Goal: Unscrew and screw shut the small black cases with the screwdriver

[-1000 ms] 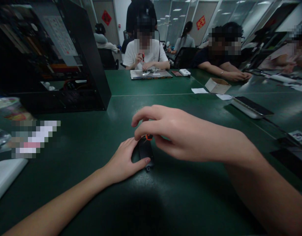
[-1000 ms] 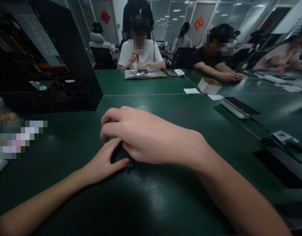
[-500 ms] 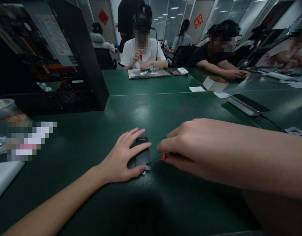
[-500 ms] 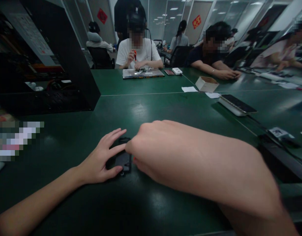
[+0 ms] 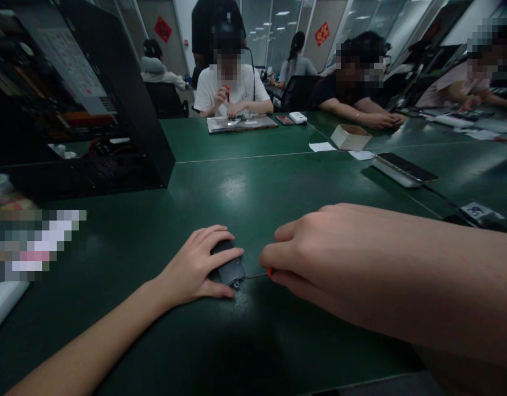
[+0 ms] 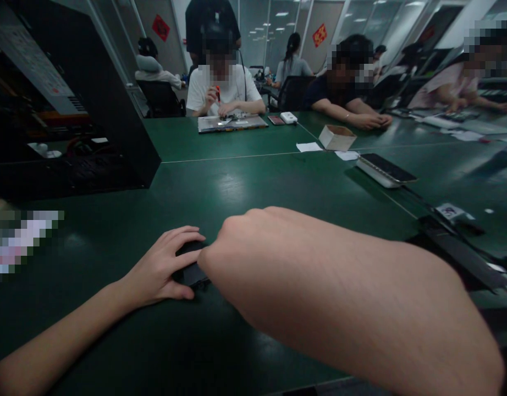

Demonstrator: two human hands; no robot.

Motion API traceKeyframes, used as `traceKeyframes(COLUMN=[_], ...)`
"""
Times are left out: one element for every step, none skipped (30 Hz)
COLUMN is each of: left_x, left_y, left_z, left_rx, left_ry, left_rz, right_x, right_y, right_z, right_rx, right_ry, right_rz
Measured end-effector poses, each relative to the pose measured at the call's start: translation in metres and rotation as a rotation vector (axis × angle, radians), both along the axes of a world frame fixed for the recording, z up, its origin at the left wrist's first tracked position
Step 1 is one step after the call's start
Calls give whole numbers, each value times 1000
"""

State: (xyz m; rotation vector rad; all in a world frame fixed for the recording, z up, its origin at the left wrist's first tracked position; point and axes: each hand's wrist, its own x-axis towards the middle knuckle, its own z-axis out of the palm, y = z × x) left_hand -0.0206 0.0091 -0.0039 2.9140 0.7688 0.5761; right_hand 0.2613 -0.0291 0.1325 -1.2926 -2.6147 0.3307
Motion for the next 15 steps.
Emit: traceKeyframes(left_x=[0, 0, 0, 0, 1, 2, 2, 3, 4, 5, 5, 6, 6, 7, 7], left_y=[0, 0, 0, 0, 0, -1, -1, -2, -2, -3, -4, -5, -5, -6, -6], left_z=[-1, -2, -2, -3, -3, -3, -3, -2, -2, -1, 0, 0, 1, 1, 2], left_rx=[-8, -14, -19, -23, -26, -29, -34, -38, -43, -48, -54, -58, -60, -62, -64], left_ry=[-7, -13, -17, -21, -23, -24, -25, -26, -27, -26, -23, -21, -21, -21, -23], left_rz=[-1, 1, 4, 11, 18, 26, 33, 38, 43, 47, 50, 56, 62, 68, 74], right_x=[-1, -2, -4, -5, -7, -9, -12, -13, -15, -17, -18, -18, -19, -20, -20], right_y=[0, 1, 1, 2, 2, 3, 3, 4, 5, 6, 7, 8, 9, 9, 8], right_z=[0, 1, 2, 2, 3, 3, 3, 3, 3, 4, 4, 5, 5, 5, 5], right_rx=[-48, -96, -121, -121, -107, -88, -70, -56, -45, -38, -31, -28, -24, -19, -15], right_ry=[-19, -48, -75, -102, -134, -170, -205, -235, -260, -278, -294, -307, -315, -319, -322], right_rz=[49, 107, 143, 161, 176, 193, 211, 229, 243, 253, 257, 261, 265, 268, 273])
